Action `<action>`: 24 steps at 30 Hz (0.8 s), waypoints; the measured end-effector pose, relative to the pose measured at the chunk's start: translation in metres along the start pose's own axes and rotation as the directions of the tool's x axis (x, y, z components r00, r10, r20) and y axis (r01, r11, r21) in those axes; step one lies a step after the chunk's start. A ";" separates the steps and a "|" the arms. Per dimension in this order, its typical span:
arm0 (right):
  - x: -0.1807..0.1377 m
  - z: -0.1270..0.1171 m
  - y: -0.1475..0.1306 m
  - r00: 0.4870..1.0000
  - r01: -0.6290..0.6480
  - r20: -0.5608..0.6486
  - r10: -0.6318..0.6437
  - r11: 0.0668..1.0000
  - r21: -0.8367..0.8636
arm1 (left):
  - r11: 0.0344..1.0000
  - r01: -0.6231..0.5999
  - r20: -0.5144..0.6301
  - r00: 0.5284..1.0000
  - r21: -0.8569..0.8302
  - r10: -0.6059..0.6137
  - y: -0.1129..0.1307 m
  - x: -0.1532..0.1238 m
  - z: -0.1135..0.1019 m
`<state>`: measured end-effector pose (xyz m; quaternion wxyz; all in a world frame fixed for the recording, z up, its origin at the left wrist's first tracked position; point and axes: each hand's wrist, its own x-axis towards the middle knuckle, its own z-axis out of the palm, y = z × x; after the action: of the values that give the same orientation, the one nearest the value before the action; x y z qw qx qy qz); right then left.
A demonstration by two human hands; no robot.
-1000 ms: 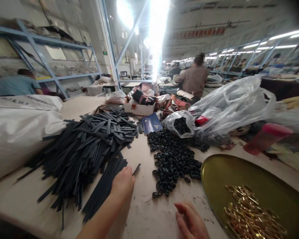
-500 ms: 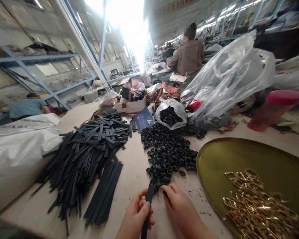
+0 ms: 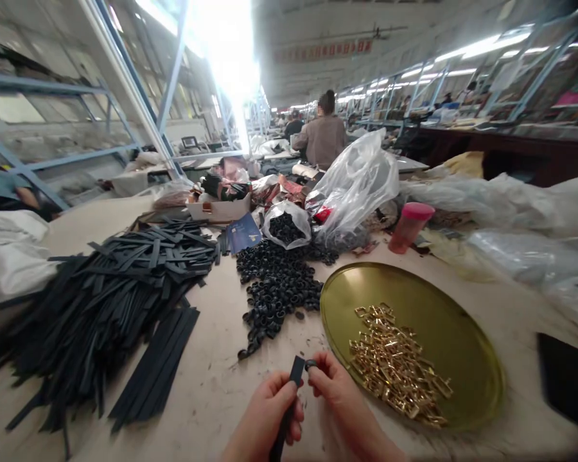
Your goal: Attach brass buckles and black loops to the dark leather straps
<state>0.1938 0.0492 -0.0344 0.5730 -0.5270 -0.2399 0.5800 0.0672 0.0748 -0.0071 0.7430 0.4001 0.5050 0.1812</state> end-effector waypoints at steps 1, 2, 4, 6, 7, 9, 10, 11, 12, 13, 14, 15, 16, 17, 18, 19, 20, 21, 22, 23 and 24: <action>-0.003 -0.001 0.003 0.999 0.037 -0.009 -0.037 0.999 -0.035 | 1.000 -0.002 0.011 1.000 -0.011 0.002 -0.002 -0.004 0.000; -0.006 -0.001 0.005 0.998 0.062 -0.005 -0.063 0.997 -0.055 | 1.000 -0.006 0.019 1.000 -0.019 0.006 -0.004 -0.009 0.000; -0.012 0.001 0.009 0.996 0.079 0.038 -0.076 0.994 -0.072 | 1.000 -0.017 0.014 1.000 -0.009 0.017 -0.010 -0.017 -0.001; -0.018 0.004 0.011 0.995 0.070 0.079 -0.063 0.993 -0.090 | 0.999 -0.033 -0.014 0.999 0.043 0.034 -0.016 -0.023 -0.003; -0.021 0.006 0.012 0.995 0.066 0.086 -0.057 0.992 -0.103 | 0.996 -0.048 -0.031 0.998 0.075 0.050 -0.020 -0.025 -0.004; -0.025 0.009 0.015 0.996 0.059 0.076 -0.050 0.989 -0.135 | 0.989 -0.078 -0.050 0.995 0.128 0.085 -0.028 -0.026 -0.007; -0.027 0.011 0.016 0.996 0.058 0.071 -0.048 0.987 -0.149 | 0.985 -0.089 -0.050 0.994 0.145 0.097 -0.032 -0.027 -0.008; -0.029 0.012 0.017 0.996 0.062 0.073 -0.050 0.985 -0.161 | 0.982 -0.102 -0.048 0.993 0.161 0.111 -0.035 -0.028 -0.010; -0.031 0.013 0.017 0.996 0.070 0.073 -0.058 0.984 -0.167 | 0.976 -0.118 -0.046 0.991 0.181 0.128 -0.037 -0.030 -0.011; -0.033 0.013 0.018 0.995 0.076 0.074 -0.064 0.983 -0.166 | 0.970 -0.131 -0.045 0.989 0.207 0.143 -0.039 -0.032 -0.012; -0.034 0.013 0.018 0.995 0.080 0.076 -0.068 0.983 -0.163 | 0.961 -0.140 -0.044 0.987 0.240 0.155 -0.039 -0.035 -0.014; -0.036 0.013 0.018 0.994 0.083 0.082 -0.070 0.983 -0.166 | 0.948 -0.149 -0.043 0.985 0.282 0.167 -0.039 -0.038 -0.015; -0.037 0.012 0.018 0.993 0.087 0.095 -0.071 0.980 -0.181 | 0.927 -0.169 -0.037 0.981 0.334 0.192 -0.037 -0.041 -0.017; -0.039 0.011 0.018 0.990 0.100 0.115 -0.077 0.973 -0.208 | 0.898 -0.196 -0.031 0.974 0.393 0.226 -0.034 -0.045 -0.019; -0.041 0.010 0.017 0.986 0.126 0.139 -0.094 0.961 -0.246 | 0.861 -0.225 -0.024 0.964 0.457 0.265 -0.031 -0.048 -0.020; -0.043 0.008 0.016 0.978 0.169 0.170 -0.123 0.942 -0.289 | 0.815 -0.257 -0.013 0.951 0.519 0.309 -0.028 -0.050 -0.021; -0.046 0.007 0.015 0.967 0.222 0.197 -0.162 0.917 -0.332 | 0.769 -0.287 0.001 0.937 0.572 0.349 -0.025 -0.052 -0.022; -0.048 0.006 0.015 0.955 0.269 0.220 -0.198 0.890 -0.368 | 0.730 -0.310 0.019 0.926 0.609 0.377 -0.023 -0.053 -0.022; -0.050 0.005 0.014 0.946 0.303 0.237 -0.222 0.868 -0.393 | 0.706 -0.324 0.037 0.920 0.630 0.390 -0.022 -0.054 -0.022; -0.051 0.005 0.013 0.942 0.314 0.246 -0.228 0.857 -0.407 | 0.696 -0.332 0.052 0.919 0.636 0.391 -0.021 -0.054 -0.022; -0.051 0.005 0.012 0.946 0.301 0.245 -0.214 0.861 -0.409 | 0.697 -0.339 0.070 0.921 0.632 0.384 -0.022 -0.054 -0.021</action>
<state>0.1739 0.0007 -0.0263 0.4853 -0.5479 -0.4874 0.4762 0.0227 0.0340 0.0050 0.4970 0.7109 0.4723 0.1568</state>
